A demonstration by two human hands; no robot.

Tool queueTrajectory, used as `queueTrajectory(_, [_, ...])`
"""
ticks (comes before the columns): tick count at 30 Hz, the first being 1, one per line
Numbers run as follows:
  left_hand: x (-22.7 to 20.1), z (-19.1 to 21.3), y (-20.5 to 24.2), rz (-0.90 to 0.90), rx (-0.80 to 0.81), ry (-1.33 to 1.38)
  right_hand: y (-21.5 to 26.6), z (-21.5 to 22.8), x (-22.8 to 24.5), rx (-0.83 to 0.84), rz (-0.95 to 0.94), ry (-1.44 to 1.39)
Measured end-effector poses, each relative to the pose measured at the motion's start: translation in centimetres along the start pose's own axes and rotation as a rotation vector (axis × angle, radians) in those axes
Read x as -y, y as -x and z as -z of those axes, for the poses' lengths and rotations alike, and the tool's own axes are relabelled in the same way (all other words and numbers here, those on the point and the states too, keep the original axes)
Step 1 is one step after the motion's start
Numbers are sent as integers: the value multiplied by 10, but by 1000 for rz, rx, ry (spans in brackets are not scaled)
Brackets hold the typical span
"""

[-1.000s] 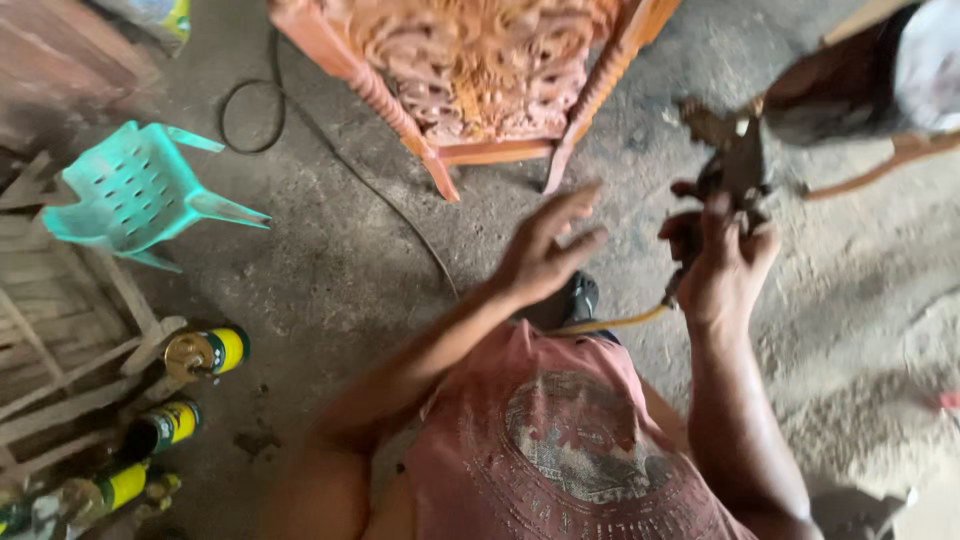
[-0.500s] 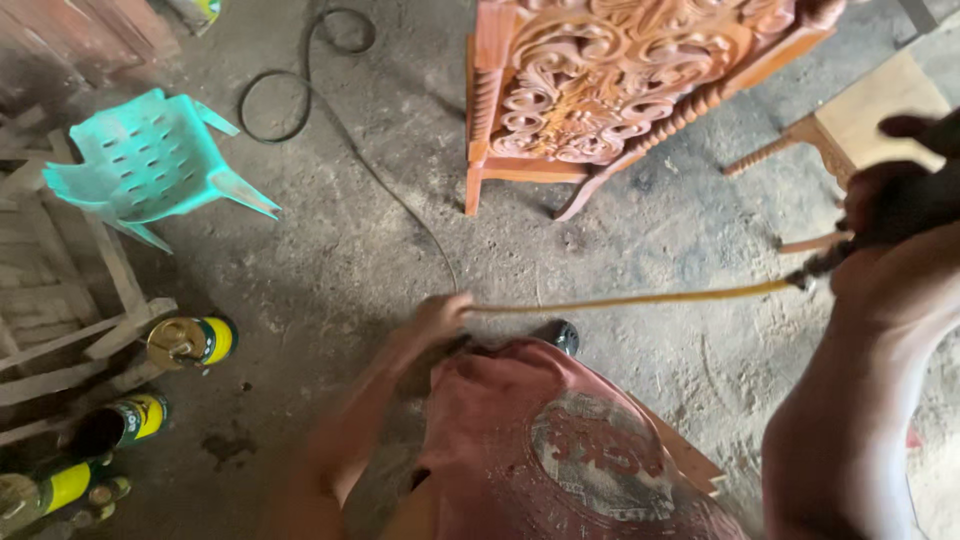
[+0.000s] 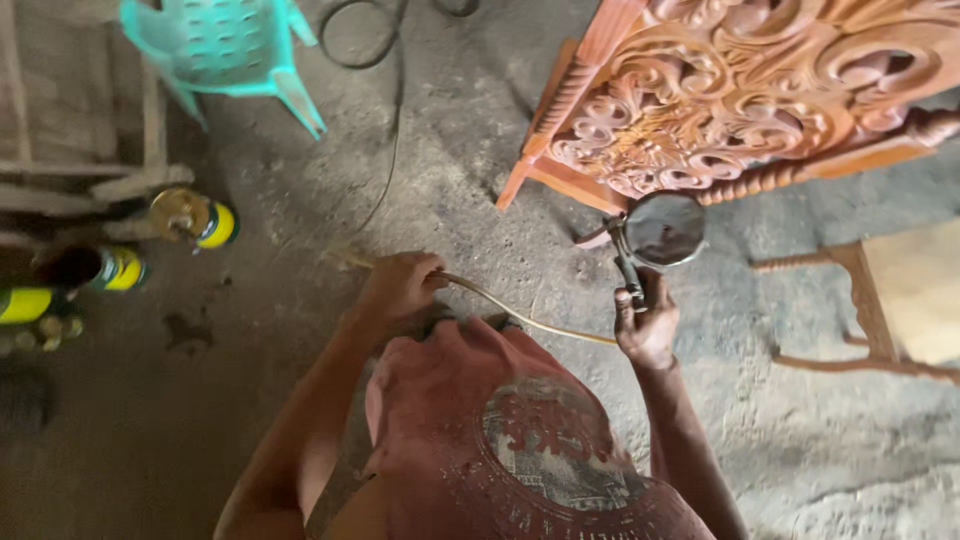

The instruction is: The person applies a liquid finish to a wooden chair using a spray gun. They move the sprayer across the seat and carved backrest while holding the air hose by hand, then sit on the floor to spray the legs and lower supports.

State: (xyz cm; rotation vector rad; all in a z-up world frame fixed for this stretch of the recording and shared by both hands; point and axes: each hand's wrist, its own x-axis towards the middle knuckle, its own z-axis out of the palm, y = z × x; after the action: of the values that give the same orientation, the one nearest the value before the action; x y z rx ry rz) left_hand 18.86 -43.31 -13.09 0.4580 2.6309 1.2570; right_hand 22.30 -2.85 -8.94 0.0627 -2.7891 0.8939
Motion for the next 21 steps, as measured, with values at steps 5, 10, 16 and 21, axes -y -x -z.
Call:
queueTrajectory(5, [-53,-40,-11,88,1,-89,-4,-13,-48,119,48,16])
queueTrajectory(10, [-84,-72,-14,147,-41,-104,-26,3,-57,227,83,68])
queueTrajectory(16, [-114,-73,-5,152,-159,-68,-42,72,-54,154,190,-116])
queueTrajectory(21, [-129,-69,-2,39,-326,-124,-41,117,-72,87,219,-154])
